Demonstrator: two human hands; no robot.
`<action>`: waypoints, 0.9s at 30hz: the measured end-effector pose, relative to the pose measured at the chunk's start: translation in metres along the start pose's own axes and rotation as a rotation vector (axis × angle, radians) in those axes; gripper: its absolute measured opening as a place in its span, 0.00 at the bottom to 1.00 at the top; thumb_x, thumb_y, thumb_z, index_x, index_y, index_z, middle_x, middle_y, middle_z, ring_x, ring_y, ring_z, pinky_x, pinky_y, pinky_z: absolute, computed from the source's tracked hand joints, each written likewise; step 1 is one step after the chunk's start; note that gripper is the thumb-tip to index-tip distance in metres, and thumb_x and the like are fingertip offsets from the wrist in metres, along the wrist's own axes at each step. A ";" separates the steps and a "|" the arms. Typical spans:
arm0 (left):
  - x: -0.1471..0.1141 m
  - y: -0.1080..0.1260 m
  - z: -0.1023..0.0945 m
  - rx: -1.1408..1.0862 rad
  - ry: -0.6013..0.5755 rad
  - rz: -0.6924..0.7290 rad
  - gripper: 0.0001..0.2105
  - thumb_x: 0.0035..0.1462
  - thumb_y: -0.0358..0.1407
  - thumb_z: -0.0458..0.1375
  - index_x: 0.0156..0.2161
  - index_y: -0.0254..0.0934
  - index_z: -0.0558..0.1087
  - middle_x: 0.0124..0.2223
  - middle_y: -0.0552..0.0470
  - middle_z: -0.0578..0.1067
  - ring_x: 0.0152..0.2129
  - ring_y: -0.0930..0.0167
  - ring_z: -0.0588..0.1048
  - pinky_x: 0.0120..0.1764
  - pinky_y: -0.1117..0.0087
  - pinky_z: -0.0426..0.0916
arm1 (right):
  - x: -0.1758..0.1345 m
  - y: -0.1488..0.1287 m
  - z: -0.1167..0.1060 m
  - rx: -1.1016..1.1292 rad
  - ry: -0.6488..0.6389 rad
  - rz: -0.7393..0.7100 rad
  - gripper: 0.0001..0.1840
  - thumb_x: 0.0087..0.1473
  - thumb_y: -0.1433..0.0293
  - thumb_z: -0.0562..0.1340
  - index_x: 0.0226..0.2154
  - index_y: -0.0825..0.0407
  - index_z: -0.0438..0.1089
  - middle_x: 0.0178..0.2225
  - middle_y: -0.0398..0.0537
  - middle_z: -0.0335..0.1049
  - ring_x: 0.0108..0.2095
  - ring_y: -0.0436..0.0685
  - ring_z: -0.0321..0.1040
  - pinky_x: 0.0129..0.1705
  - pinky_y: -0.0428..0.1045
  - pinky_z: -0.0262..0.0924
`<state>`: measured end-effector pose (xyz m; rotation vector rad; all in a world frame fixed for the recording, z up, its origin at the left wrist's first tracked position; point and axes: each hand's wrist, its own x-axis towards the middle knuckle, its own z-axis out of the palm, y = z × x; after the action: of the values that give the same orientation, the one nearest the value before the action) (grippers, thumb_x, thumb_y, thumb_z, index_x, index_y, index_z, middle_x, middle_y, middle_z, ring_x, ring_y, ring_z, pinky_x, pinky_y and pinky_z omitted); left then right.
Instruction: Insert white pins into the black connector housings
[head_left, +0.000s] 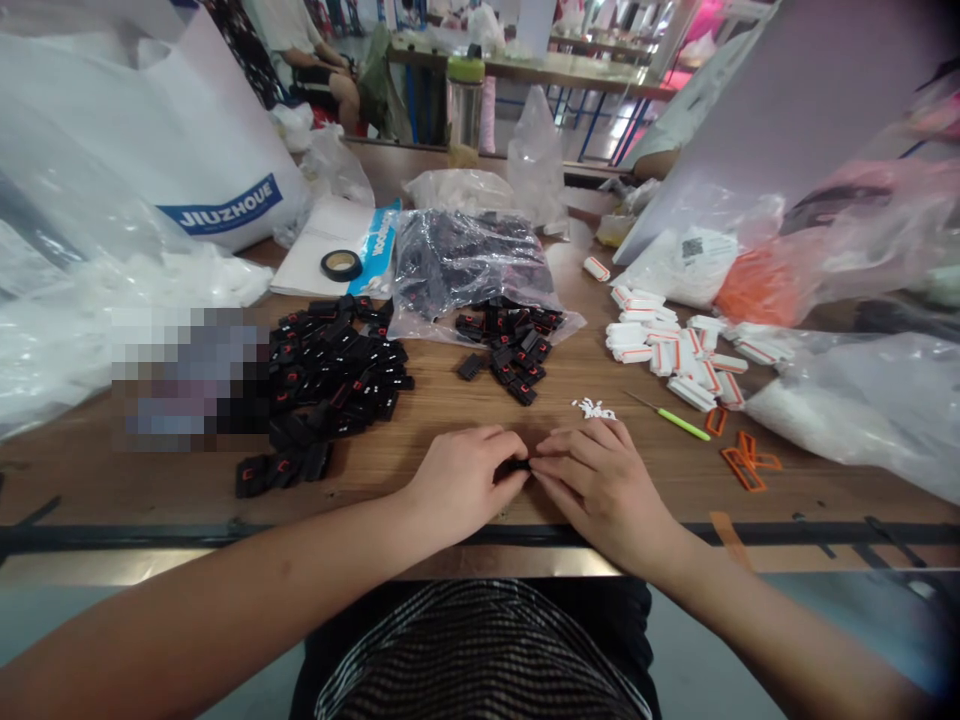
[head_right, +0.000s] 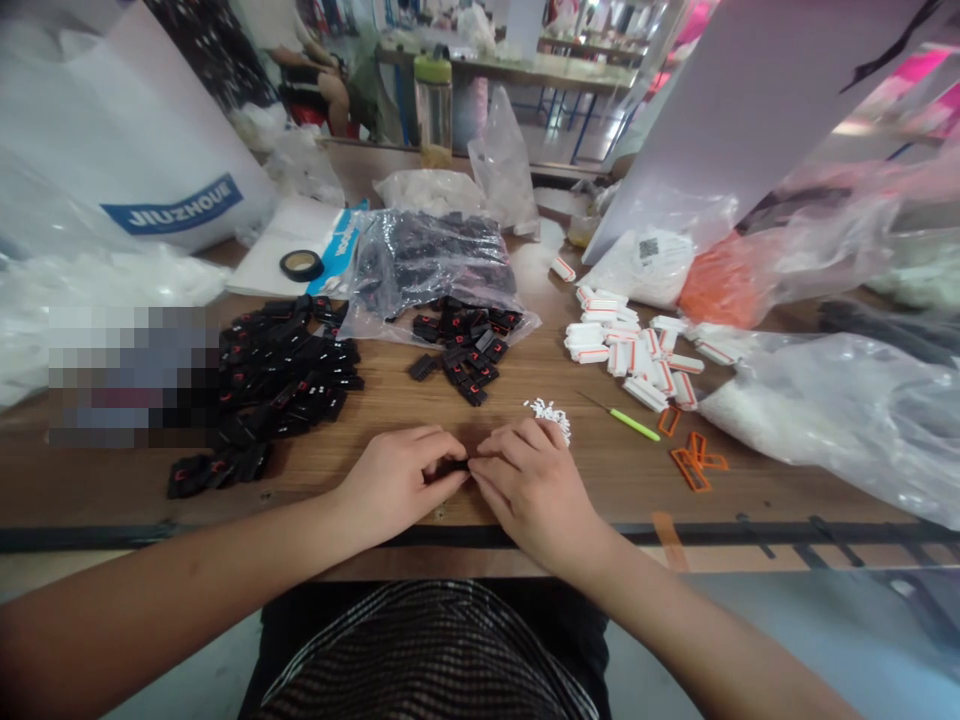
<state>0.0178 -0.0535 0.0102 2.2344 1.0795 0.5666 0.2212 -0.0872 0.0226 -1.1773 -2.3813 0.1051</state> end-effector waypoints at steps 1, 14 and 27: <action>0.000 0.000 0.000 0.000 -0.004 -0.005 0.02 0.58 0.32 0.62 0.38 0.38 0.75 0.33 0.55 0.75 0.27 0.72 0.72 0.31 0.70 0.65 | 0.001 -0.001 -0.001 -0.003 -0.013 -0.006 0.08 0.61 0.71 0.61 0.38 0.47 0.77 0.40 0.47 0.78 0.43 0.59 0.68 0.48 0.59 0.56; 0.000 0.000 0.000 0.006 -0.029 -0.033 0.03 0.59 0.34 0.60 0.38 0.39 0.75 0.32 0.55 0.74 0.26 0.72 0.70 0.31 0.69 0.64 | 0.006 0.103 -0.031 -0.037 -0.162 0.574 0.12 0.56 0.61 0.62 0.31 0.48 0.80 0.31 0.45 0.79 0.30 0.56 0.72 0.34 0.50 0.59; 0.001 0.000 0.000 0.008 -0.032 -0.029 0.02 0.60 0.34 0.60 0.38 0.39 0.75 0.32 0.55 0.73 0.26 0.73 0.69 0.31 0.69 0.62 | 0.007 0.117 -0.030 -0.123 -0.123 0.413 0.14 0.58 0.65 0.58 0.29 0.49 0.78 0.31 0.47 0.77 0.35 0.58 0.70 0.40 0.52 0.58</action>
<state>0.0176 -0.0527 0.0103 2.2236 1.0988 0.5133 0.3159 -0.0127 0.0198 -1.7550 -2.2367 0.1711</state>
